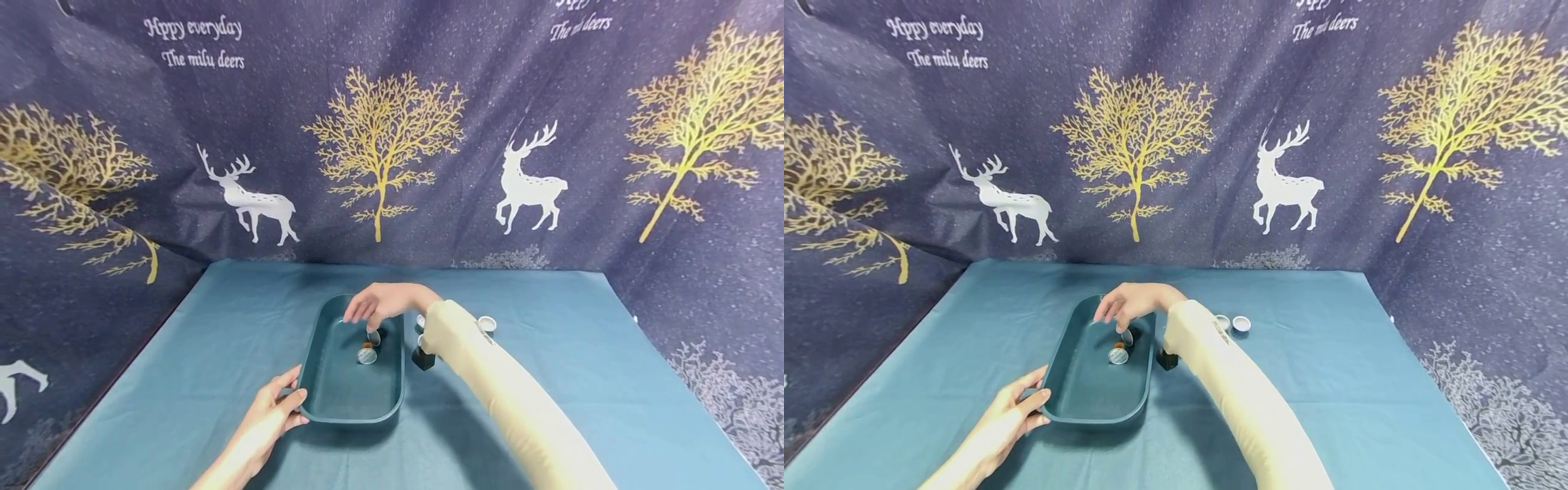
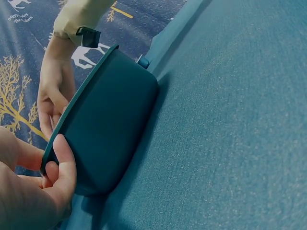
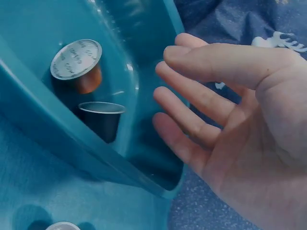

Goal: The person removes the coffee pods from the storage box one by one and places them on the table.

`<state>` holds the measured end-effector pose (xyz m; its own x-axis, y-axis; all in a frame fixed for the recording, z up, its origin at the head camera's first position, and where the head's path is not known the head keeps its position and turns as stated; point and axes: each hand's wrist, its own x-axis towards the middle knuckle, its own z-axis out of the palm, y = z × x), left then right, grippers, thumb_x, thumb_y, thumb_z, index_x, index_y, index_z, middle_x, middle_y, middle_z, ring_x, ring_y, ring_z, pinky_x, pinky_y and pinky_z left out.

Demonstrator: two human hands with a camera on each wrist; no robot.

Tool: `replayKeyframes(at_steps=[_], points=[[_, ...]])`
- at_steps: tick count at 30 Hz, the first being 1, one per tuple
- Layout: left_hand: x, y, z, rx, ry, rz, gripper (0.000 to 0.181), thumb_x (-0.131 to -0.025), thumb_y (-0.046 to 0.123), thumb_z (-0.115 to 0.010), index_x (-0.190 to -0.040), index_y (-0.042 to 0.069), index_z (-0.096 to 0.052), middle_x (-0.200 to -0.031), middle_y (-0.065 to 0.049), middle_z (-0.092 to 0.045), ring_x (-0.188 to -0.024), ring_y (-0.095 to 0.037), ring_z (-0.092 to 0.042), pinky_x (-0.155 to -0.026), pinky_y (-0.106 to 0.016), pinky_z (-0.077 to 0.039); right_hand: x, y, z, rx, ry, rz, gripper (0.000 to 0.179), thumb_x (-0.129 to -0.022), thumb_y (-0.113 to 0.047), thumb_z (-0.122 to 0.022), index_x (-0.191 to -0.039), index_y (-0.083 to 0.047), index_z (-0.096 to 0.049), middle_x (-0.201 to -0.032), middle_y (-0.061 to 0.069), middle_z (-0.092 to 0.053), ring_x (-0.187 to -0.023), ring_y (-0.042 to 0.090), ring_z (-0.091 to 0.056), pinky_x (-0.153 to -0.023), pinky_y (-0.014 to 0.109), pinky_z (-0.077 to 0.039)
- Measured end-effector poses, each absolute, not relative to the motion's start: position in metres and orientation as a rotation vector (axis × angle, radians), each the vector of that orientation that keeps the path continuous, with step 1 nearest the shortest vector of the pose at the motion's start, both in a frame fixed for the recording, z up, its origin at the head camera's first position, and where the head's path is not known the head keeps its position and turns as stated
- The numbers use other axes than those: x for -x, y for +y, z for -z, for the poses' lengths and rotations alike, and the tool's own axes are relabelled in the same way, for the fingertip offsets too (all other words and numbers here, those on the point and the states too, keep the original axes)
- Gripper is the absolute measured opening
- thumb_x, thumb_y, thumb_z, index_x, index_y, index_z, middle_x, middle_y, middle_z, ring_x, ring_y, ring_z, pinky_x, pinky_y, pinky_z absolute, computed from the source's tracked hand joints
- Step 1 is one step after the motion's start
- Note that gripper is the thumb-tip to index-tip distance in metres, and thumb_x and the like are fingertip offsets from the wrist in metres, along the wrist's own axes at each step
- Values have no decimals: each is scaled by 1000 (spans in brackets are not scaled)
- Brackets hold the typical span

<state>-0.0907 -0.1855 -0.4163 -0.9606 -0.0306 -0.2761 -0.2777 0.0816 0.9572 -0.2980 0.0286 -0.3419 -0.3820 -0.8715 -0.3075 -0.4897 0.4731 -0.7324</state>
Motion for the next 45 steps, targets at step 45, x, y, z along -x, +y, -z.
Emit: replayKeyframes(at_steps=[45], points=[[87, -183, 416, 334, 2182, -2037, 51, -101, 6, -48, -151, 1, -36, -120, -13, -37, -87, -19, -58, -66, -27, -55, 283, -13, 346, 1099, 2016, 93, 48, -84, 17, -58, -120, -12, -71, -127, 4, -63, -109, 15, -58, -82, 36, -54]])
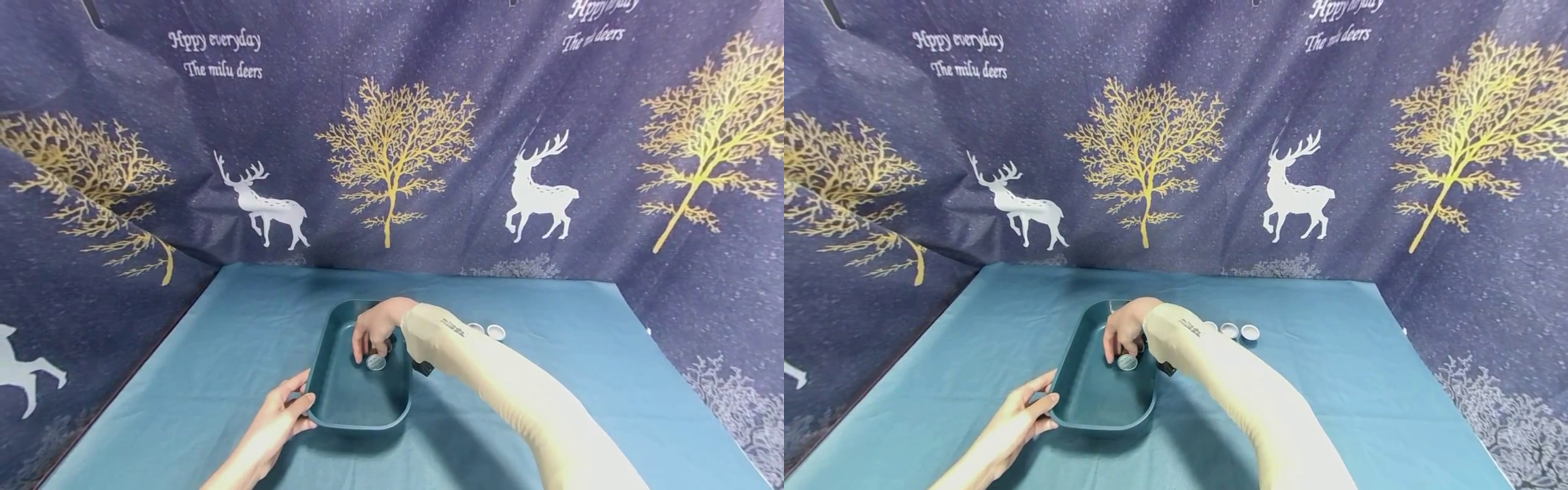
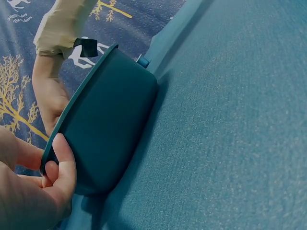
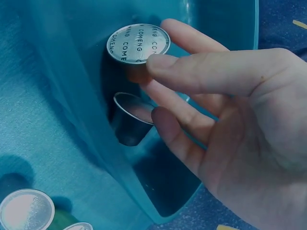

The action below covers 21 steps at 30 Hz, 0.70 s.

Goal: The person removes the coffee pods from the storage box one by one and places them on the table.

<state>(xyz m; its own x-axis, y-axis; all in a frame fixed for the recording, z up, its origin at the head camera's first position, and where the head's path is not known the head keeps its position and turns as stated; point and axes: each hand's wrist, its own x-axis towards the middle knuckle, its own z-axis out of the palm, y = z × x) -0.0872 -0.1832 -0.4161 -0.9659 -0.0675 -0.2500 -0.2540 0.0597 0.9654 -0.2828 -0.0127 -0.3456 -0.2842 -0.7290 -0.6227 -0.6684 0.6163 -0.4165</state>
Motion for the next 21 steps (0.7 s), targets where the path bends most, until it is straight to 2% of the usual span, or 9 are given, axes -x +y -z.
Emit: replayKeyframes(at_steps=[6, 14, 17, 21], points=[[88, -184, 418, 345, 2191, -2032, 50, -101, 7, -48, -151, 3, -38, -119, -14, -40, -88, -20, -60, -66, -28, -55, 284, -13, 349, 1116, 2037, 72, 43, -82, 14, -63, -114, -13, -73, -118, -1, -63, -94, 8, -53, -72, 28, -50], [89, -185, 418, 331, 2189, -2019, 52, -101, 8, -48, -152, 1, -35, -121, -15, -37, -88, -20, -57, -66, -29, -55, 283, -13, 350, 1060, 1991, 116, 36, -85, 7, -66, -116, -9, -71, -110, 5, -66, -77, 11, -53, -73, 33, -49], [89, -185, 418, 331, 2190, -2015, 53, -102, 8, -47, -152, 1, -34, -122, -15, -36, -88, -20, -57, -66, -29, -55, 283, -13, 349, 1057, 1994, 126, 37, -85, 6, -66, -119, -11, -71, -112, 3, -66, -81, 9, -55, -72, 31, -50], [89, -185, 417, 327, 2186, -2011, 53, -102, 8, -47, -153, 0, -32, -123, -15, -35, -90, -21, -57, -67, -29, -55, 282, -13, 346, 1077, 2008, 132, 41, -86, 5, -65, -123, -12, -69, -122, 4, -65, -94, 6, -58, -72, 29, -51]])
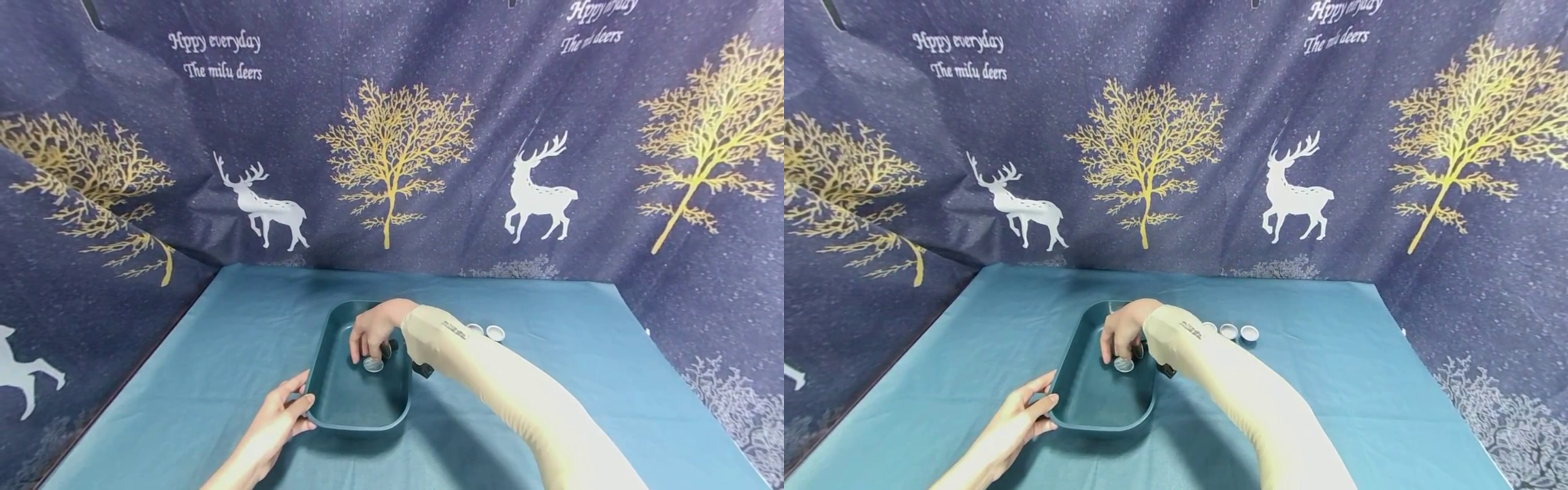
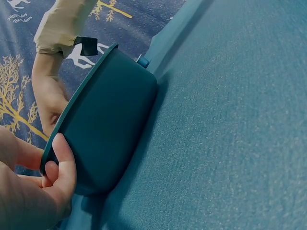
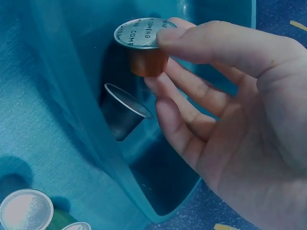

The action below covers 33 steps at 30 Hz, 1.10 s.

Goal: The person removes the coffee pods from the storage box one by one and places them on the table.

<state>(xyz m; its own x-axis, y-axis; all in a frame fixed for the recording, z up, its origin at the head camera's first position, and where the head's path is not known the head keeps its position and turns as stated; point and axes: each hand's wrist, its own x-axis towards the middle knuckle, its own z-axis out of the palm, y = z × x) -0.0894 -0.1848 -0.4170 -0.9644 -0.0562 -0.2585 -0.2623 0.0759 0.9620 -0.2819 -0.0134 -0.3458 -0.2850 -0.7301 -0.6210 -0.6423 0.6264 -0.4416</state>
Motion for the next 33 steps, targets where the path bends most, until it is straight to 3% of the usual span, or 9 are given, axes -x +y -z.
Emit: replayKeyframes(at_steps=[5, 15, 20, 27, 33], points=[[90, -185, 416, 335, 2184, -1996, 55, -103, 9, -47, -153, -1, -30, -124, -15, -33, -90, -22, -56, -68, -30, -55, 283, -12, 343, 1101, 2018, 170, 41, -87, 3, -65, -125, -12, -69, -126, 6, -65, -103, 4, -58, -74, 29, -51], [91, -185, 419, 351, 2190, -1996, 53, -103, 10, -47, -153, 1, -32, -120, -13, -36, -83, -18, -54, -67, -29, -55, 285, -5, 347, 1078, 2043, 297, 32, -89, -3, -61, -118, -10, -70, -109, -1, -71, -84, 6, -63, -76, 34, -51], [90, -185, 419, 355, 2193, -1997, 53, -103, 10, -48, -152, 1, -33, -120, -13, -36, -84, -19, -55, -67, -29, -55, 286, -2, 350, 1061, 2016, 344, 30, -90, -6, -60, -118, -10, -70, -100, -4, -72, -82, 10, -63, -71, 28, -49], [90, -184, 419, 360, 2202, -2000, 52, -103, 10, -48, -152, 1, -34, -120, -13, -37, -83, -19, -55, -66, -29, -55, 286, 1, 346, 1030, 1989, 372, 31, -93, -13, -62, -124, -14, -67, -98, -6, -71, -85, 6, -62, -78, 30, -50], [90, -184, 421, 356, 2197, -2015, 51, -103, 10, -48, -151, 2, -36, -119, -12, -38, -84, -20, -58, -65, -28, -55, 286, 4, 347, 958, 1949, 429, 34, -92, -10, -62, -126, -14, -66, -95, -4, -70, -85, 10, -63, -78, 29, -51]])
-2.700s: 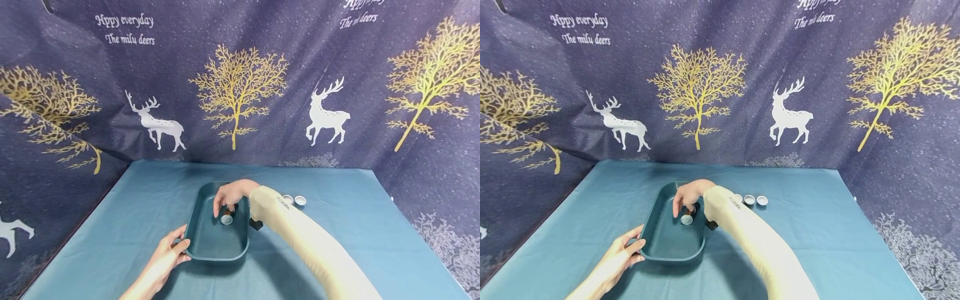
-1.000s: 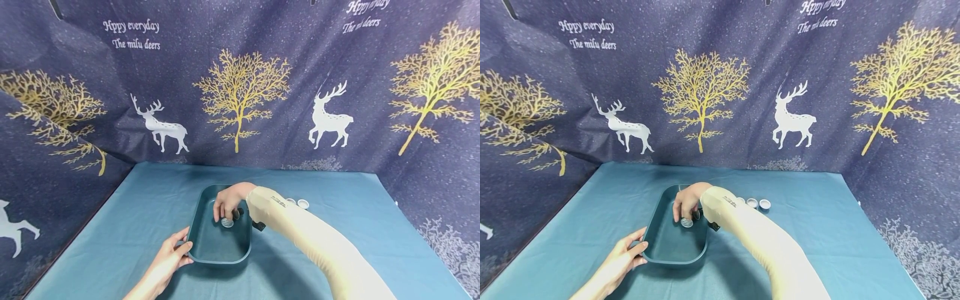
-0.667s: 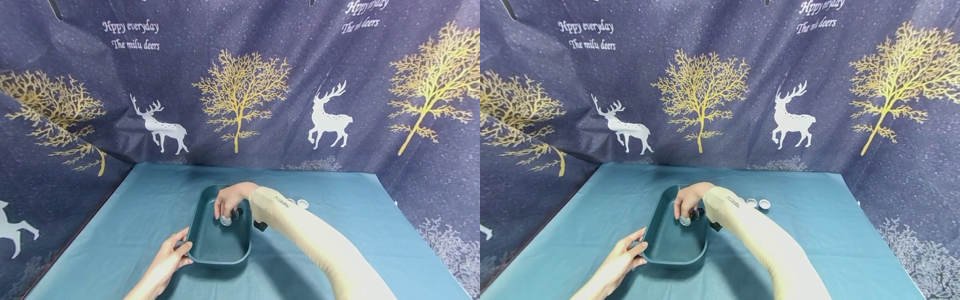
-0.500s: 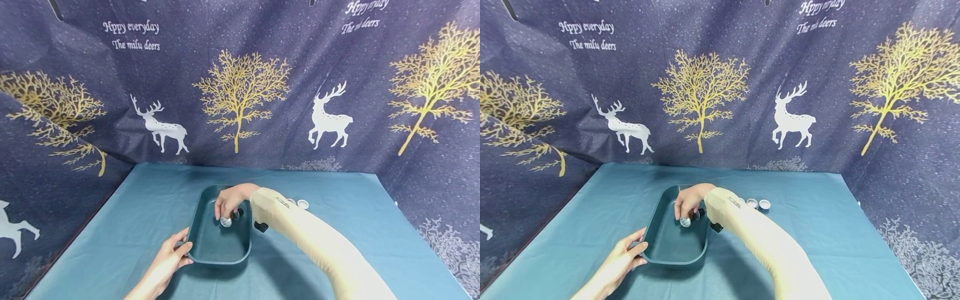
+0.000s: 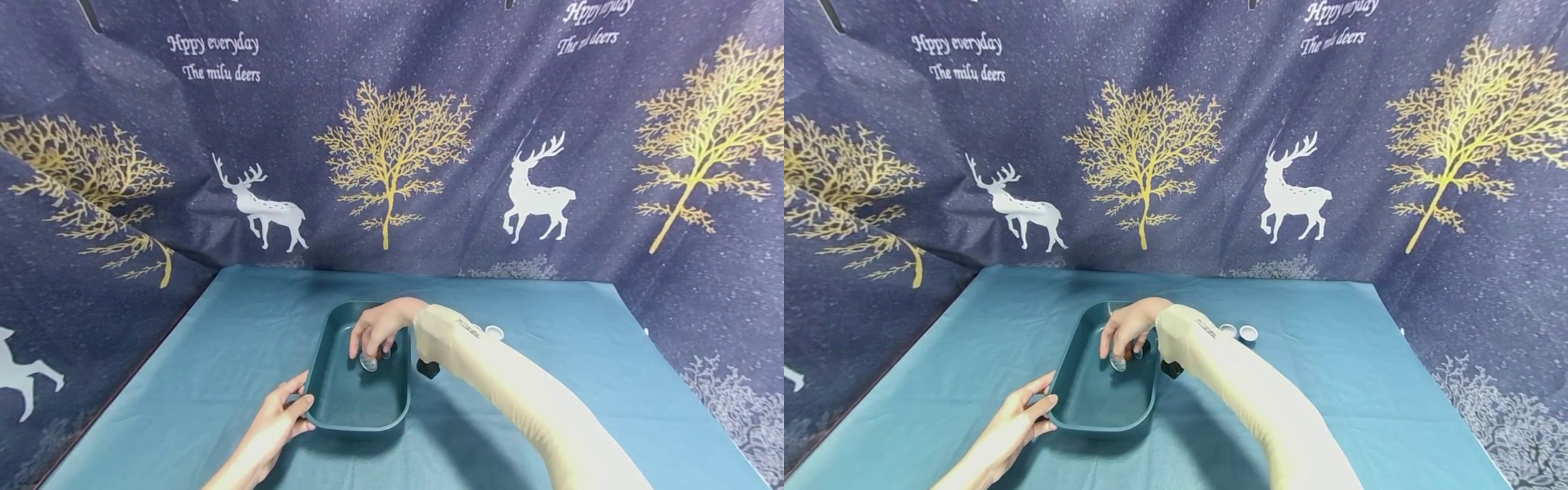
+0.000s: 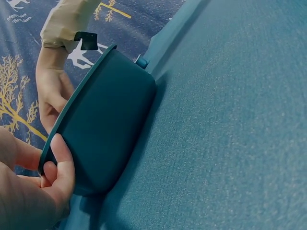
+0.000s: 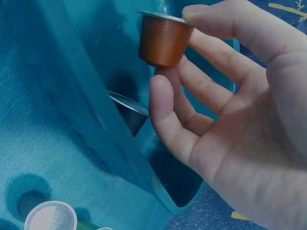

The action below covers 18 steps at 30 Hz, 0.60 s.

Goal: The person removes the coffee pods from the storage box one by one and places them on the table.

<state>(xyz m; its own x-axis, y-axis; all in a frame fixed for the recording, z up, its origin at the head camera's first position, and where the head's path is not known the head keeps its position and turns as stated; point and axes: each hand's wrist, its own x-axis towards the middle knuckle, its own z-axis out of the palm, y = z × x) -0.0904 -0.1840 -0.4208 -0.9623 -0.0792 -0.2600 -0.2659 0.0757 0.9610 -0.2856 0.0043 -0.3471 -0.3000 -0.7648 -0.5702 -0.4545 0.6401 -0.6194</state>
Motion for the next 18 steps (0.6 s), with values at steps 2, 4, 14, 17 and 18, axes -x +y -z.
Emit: replayKeyframes(at_steps=[2, 4, 14, 17, 18], points=[[90, -184, 421, 359, 2195, -2015, 51, -103, 10, -48, -152, 1, -35, -119, -13, -38, -85, -21, -59, -65, -28, -55, 286, 5, 348, 945, 1941, 437, 33, -93, -8, -61, -124, -14, -67, -98, -4, -70, -85, 10, -62, -80, 31, -52], [90, -184, 420, 362, 2197, -2010, 52, -103, 10, -47, -152, 1, -34, -119, -13, -38, -86, -21, -59, -66, -29, -55, 285, 5, 349, 953, 1943, 437, 31, -92, -6, -60, -121, -13, -70, -101, -4, -70, -84, 10, -61, -80, 32, -53], [89, -184, 419, 355, 2201, -2001, 54, -103, 10, -47, -153, 0, -31, -120, -12, -35, -86, -20, -57, -66, -28, -55, 285, 6, 351, 992, 1984, 444, 27, -92, -1, -57, -107, -11, -76, -97, -6, -72, -74, 9, -55, -73, 31, -48], [89, -184, 419, 353, 2199, -2001, 54, -103, 10, -47, -153, 0, -31, -120, -12, -34, -86, -20, -57, -66, -28, -55, 284, 6, 352, 994, 2005, 447, 25, -91, -1, -59, -104, -12, -77, -95, -7, -73, -73, 7, -56, -72, 27, -50], [89, -184, 419, 353, 2199, -2001, 54, -103, 10, -47, -153, 0, -31, -120, -12, -34, -86, -20, -56, -66, -28, -55, 284, 6, 352, 1000, 2013, 444, 26, -91, -1, -58, -103, -13, -78, -95, -8, -73, -73, 7, -55, -72, 26, -50]])
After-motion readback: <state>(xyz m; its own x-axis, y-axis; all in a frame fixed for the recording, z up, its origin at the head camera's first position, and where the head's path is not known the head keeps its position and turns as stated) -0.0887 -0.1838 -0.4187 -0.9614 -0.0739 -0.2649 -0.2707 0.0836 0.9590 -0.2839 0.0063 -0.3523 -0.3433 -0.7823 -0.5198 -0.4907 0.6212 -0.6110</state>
